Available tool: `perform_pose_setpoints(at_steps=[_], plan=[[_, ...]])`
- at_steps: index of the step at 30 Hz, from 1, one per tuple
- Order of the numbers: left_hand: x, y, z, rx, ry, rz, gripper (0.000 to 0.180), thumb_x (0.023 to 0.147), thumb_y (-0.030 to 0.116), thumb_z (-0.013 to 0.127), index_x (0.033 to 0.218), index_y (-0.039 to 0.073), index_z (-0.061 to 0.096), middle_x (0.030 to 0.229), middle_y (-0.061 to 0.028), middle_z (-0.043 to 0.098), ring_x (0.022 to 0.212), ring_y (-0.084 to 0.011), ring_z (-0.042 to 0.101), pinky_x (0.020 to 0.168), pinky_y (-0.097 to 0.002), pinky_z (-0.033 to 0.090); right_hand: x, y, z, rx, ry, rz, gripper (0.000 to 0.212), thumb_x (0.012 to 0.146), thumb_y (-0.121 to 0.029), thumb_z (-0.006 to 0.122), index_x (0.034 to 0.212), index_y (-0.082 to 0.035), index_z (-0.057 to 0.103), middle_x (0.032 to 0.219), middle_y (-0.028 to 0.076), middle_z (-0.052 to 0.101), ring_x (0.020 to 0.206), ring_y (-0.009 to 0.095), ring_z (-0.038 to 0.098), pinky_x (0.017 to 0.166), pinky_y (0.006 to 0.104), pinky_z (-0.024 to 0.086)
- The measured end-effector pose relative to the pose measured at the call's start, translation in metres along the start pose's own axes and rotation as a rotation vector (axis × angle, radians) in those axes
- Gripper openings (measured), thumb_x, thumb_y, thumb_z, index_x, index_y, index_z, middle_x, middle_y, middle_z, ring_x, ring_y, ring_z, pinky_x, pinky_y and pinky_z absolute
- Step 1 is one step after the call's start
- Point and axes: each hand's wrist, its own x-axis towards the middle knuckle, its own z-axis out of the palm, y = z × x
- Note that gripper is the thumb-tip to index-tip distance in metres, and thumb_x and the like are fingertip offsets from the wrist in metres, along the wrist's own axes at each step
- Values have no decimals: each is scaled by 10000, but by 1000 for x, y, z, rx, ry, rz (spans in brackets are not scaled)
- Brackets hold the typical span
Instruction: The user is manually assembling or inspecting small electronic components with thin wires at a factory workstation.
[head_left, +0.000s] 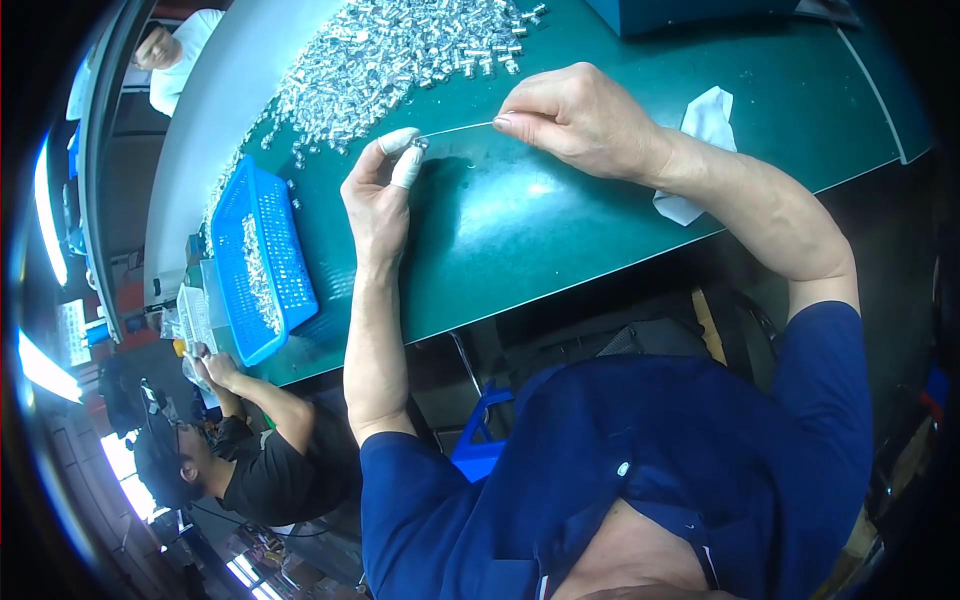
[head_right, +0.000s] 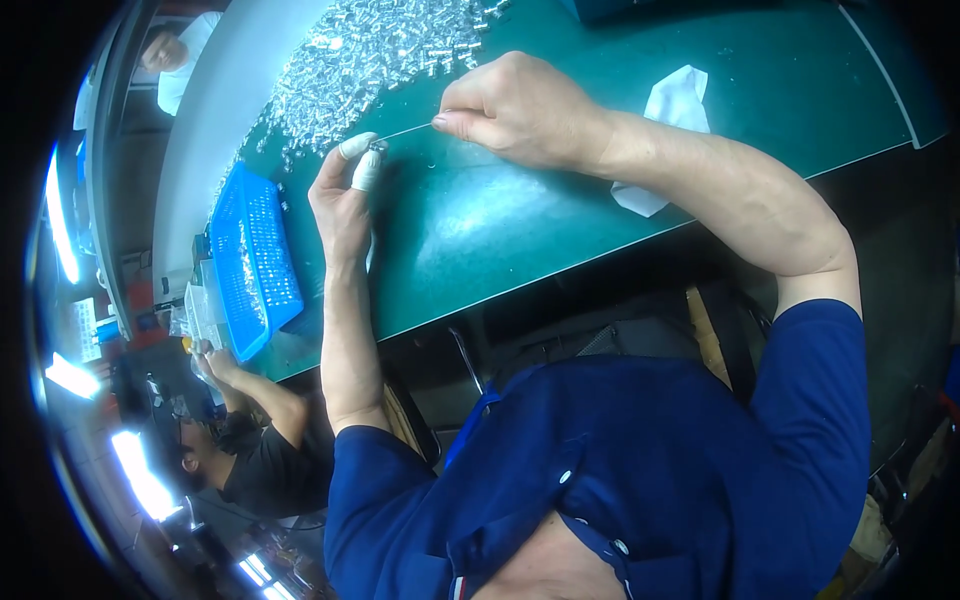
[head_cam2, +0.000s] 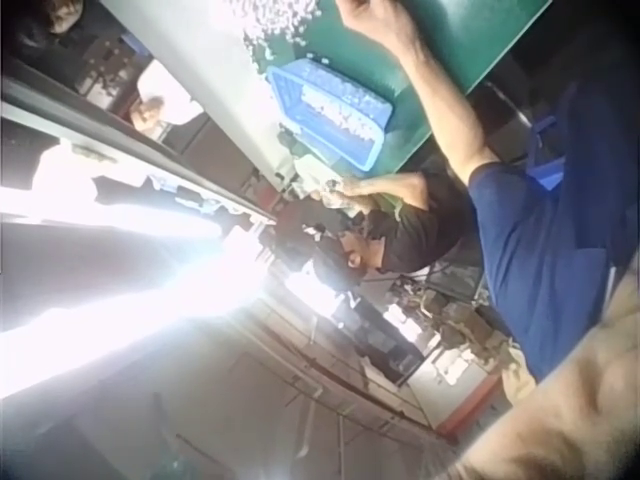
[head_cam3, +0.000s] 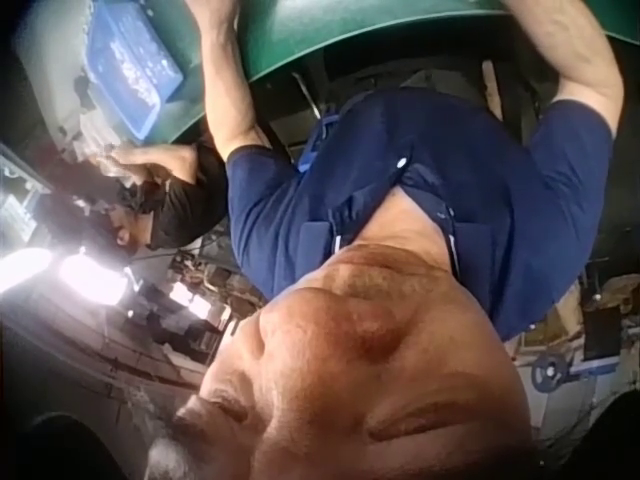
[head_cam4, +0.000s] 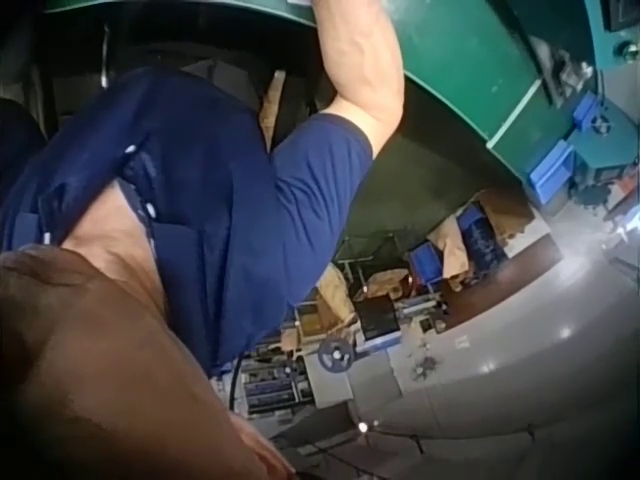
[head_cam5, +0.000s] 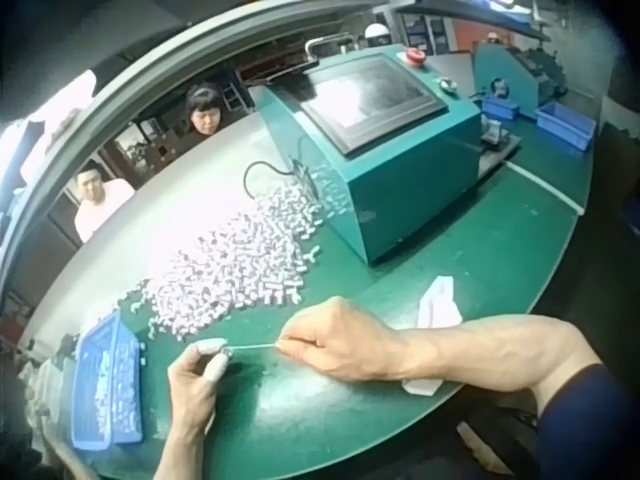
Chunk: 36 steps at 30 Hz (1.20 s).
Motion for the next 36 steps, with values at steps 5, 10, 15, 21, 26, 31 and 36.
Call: perform_pose_setpoints(at_steps=[5,10,15,21,26,31,36], plan=[[1,-2,0,-50,-13,-6,251,900,-12,693,1151,-8,678,1070,-57,700,992,-127,653,907,-260,508,1,1,0,22,-2,0,223,948,-164,633,858,17,728,753,131,693,657,243,657,601,347,511],[0,-6,-1,-40,-14,-2,251,900,-3,698,1150,-7,679,1071,-50,700,987,-121,650,904,-256,506,0,-1,0,21,-21,0,228,945,-159,629,849,23,724,733,136,688,641,248,653,591,348,507],[0,-4,0,11,-8,-2,253,900,9,705,1151,-6,682,1076,-45,701,988,-116,647,899,-254,506,-1,-3,-3,19,-53,23,227,943,-158,628,847,24,724,722,141,685,628,251,651,580,351,502],[-1,-1,2,96,3,19,251,896,34,721,1142,-2,690,1060,-46,709,982,-114,649,893,-255,505,-1,-3,-3,14,-81,19,217,928,-152,633,837,24,722,719,144,683,623,253,651,571,356,500],[-1,-2,2,168,3,57,248,892,48,729,1133,2,695,1041,-50,716,971,-114,655,894,-259,506,-1,-5,-1,13,-47,15,256,935,-172,611,762,-13,715,664,155,661,604,278,649,581,369,508],[-1,2,6,321,5,193,215,861,24,738,1073,4,703,1003,-56,705,948,-140,662,866,-270,509,-2,-4,-1,-51,-51,-18,221,933,-154,625,800,-2,713,697,148,669,633,269,661,587,360,515],[-1,8,8,453,6,326,192,824,15,756,1009,8,706,978,-86,695,942,-190,661,846,-298,508,-3,-3,3,-191,11,-190,210,944,-172,635,855,4,708,728,129,679,650,249,667,574,334,513]])
